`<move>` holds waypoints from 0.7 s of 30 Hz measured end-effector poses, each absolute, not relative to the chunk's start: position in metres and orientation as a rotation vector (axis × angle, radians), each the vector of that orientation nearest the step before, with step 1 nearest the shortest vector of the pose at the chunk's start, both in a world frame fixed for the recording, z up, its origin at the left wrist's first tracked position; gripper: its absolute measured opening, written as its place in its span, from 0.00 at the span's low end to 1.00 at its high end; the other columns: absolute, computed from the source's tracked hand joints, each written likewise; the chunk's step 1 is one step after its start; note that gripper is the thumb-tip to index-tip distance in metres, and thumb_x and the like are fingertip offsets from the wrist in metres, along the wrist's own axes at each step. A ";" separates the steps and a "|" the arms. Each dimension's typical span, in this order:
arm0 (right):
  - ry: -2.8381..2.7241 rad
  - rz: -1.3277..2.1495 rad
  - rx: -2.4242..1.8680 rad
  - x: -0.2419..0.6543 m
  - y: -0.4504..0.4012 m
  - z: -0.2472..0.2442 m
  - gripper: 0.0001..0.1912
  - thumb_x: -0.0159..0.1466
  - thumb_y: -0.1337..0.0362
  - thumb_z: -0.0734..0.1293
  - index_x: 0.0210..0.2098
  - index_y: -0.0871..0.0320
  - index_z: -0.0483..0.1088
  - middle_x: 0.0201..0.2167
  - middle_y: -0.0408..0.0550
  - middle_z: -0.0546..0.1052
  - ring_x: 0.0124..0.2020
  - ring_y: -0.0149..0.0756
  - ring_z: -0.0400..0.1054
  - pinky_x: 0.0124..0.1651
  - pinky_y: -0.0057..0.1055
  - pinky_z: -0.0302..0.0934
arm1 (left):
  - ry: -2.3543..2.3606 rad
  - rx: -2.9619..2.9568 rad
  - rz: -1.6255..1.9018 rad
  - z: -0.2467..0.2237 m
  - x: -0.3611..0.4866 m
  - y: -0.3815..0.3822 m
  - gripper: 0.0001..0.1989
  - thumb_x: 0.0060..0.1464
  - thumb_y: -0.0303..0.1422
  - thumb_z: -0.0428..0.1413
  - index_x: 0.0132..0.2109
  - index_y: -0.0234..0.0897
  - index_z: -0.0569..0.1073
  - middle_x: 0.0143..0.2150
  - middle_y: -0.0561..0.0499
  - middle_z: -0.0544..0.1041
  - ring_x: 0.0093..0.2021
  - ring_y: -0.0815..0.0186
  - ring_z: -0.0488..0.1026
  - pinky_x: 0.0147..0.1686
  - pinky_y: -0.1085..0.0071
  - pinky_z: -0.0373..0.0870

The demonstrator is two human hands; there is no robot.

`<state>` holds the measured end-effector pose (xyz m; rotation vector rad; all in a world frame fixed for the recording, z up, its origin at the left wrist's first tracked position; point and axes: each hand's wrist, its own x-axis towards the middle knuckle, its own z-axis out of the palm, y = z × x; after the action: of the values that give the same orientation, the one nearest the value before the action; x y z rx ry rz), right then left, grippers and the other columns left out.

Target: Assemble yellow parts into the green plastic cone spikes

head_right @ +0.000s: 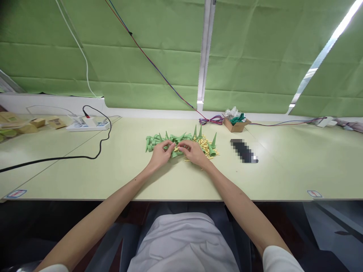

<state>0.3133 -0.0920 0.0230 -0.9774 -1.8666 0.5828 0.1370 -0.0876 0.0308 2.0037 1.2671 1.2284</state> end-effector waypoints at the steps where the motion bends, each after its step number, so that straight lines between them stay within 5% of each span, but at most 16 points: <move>1: -1.868 0.584 -0.979 0.313 -0.092 0.023 0.10 0.65 0.59 0.65 0.38 0.57 0.75 0.32 0.48 0.77 0.31 0.34 0.68 0.32 0.30 0.61 | 1.266 2.004 1.230 0.031 0.137 -0.088 0.15 0.59 0.42 0.51 0.31 0.37 0.71 0.26 0.54 0.71 0.22 0.69 0.61 0.25 0.71 0.59; 21: -1.939 0.393 -1.093 0.315 -0.090 0.020 0.27 0.68 0.48 0.59 0.19 0.58 0.61 0.16 0.39 0.59 0.21 0.28 0.51 0.26 0.29 0.47 | 1.183 2.060 1.184 0.033 0.138 -0.095 0.15 0.60 0.42 0.50 0.33 0.37 0.72 0.26 0.55 0.70 0.20 0.71 0.58 0.24 0.71 0.57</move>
<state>0.3145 -0.0897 0.0203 -1.0928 -1.9393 0.3931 0.1377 -0.0947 0.0330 2.0596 1.1831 1.1838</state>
